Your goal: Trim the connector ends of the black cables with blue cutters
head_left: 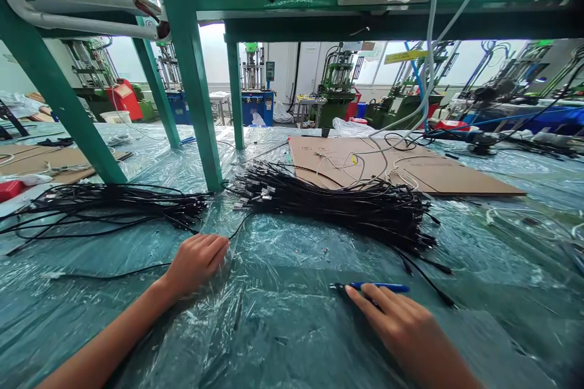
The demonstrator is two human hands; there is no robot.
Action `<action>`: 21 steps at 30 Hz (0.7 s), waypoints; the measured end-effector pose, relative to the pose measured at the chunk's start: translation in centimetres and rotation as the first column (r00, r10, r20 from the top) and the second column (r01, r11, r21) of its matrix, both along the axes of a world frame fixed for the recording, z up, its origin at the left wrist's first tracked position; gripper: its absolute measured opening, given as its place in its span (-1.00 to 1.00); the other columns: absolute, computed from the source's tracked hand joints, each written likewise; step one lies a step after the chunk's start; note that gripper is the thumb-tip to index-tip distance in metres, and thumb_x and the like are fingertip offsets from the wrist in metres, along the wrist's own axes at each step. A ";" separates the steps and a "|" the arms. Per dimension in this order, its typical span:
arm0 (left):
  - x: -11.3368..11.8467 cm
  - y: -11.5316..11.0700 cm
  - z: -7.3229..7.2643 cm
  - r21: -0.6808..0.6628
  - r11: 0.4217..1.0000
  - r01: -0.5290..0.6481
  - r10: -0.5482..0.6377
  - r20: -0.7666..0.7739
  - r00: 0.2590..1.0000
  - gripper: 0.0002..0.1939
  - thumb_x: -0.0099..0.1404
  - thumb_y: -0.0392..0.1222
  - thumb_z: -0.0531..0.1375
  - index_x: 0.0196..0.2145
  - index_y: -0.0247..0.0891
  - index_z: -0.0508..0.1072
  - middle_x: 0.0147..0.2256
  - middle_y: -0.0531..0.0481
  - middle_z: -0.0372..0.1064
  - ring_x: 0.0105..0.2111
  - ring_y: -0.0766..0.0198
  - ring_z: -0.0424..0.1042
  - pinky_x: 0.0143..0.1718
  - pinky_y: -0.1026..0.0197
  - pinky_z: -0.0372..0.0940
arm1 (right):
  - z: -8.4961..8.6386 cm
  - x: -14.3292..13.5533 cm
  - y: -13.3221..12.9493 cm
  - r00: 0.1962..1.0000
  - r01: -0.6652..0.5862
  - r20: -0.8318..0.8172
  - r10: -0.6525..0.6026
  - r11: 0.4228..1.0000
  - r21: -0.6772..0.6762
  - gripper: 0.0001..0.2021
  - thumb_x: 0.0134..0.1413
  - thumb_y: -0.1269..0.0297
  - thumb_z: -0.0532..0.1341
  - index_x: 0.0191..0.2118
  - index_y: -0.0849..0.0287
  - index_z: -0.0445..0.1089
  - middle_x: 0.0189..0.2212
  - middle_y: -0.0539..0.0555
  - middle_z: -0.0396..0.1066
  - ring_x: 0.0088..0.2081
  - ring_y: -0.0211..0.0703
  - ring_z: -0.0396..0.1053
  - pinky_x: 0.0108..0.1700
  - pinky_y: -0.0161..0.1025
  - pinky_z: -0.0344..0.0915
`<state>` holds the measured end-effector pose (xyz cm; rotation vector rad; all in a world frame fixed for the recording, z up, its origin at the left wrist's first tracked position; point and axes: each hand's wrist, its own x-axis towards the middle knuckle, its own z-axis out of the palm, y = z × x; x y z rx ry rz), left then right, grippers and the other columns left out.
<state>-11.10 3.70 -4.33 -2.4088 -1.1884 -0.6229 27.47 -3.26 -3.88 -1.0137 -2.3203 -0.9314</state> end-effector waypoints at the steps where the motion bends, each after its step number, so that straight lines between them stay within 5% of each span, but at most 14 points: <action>1: 0.0 0.0 0.0 -0.003 1.000 -0.003 0.003 0.000 1.000 -0.84 0.38 -0.20 0.14 -0.32 -0.33 0.43 -0.44 0.08 0.39 -0.51 0.35 0.39 -0.44 0.24 0.36 | -0.1 0.1 0.0 1.000 0.010 -0.014 -0.010 1.000 0.003 -0.54 0.06 0.66 -0.09 -0.14 0.13 0.44 -0.34 0.05 0.52 -0.37 -0.24 0.47 -0.35 -0.30 0.36; 9: 0.0 0.1 -0.1 -0.074 0.995 -0.063 0.061 -0.022 0.998 -0.85 0.37 -0.21 0.15 -0.33 -0.33 0.43 -0.43 0.08 0.40 -0.49 0.34 0.41 -0.41 0.21 0.37 | -0.4 1.2 -0.1 0.995 0.002 -0.100 -0.008 0.998 -0.055 -0.56 0.11 0.62 -0.08 -0.16 0.11 0.48 -0.34 0.07 0.54 -0.39 -0.20 0.49 -0.38 -0.29 0.34; 14: 1.1 0.8 0.9 -0.178 0.970 -0.164 0.159 -0.042 0.986 -0.86 0.37 -0.21 0.15 -0.30 -0.33 0.45 -0.38 0.04 0.42 -0.40 0.29 0.44 -0.33 0.15 0.40 | 2.2 1.6 0.3 0.975 0.001 -0.215 -0.051 0.973 -0.229 -0.63 0.23 0.40 -0.05 -0.18 0.02 0.50 -0.35 0.01 0.54 -0.44 -0.22 0.48 -0.44 -0.31 0.34; 21: 5.9 3.4 3.5 -0.371 0.884 -0.283 0.270 -0.088 0.959 -0.81 0.37 -0.16 0.15 -0.15 -0.32 0.44 -0.21 -0.05 0.44 -0.30 0.24 0.47 -0.27 0.10 0.42 | 5.4 0.4 1.3 0.840 -0.009 -0.431 -0.328 0.787 -0.617 -0.62 0.25 -0.01 -0.02 -0.15 -0.02 0.50 -0.25 0.04 0.51 -0.30 -0.16 0.49 -0.34 -0.30 0.39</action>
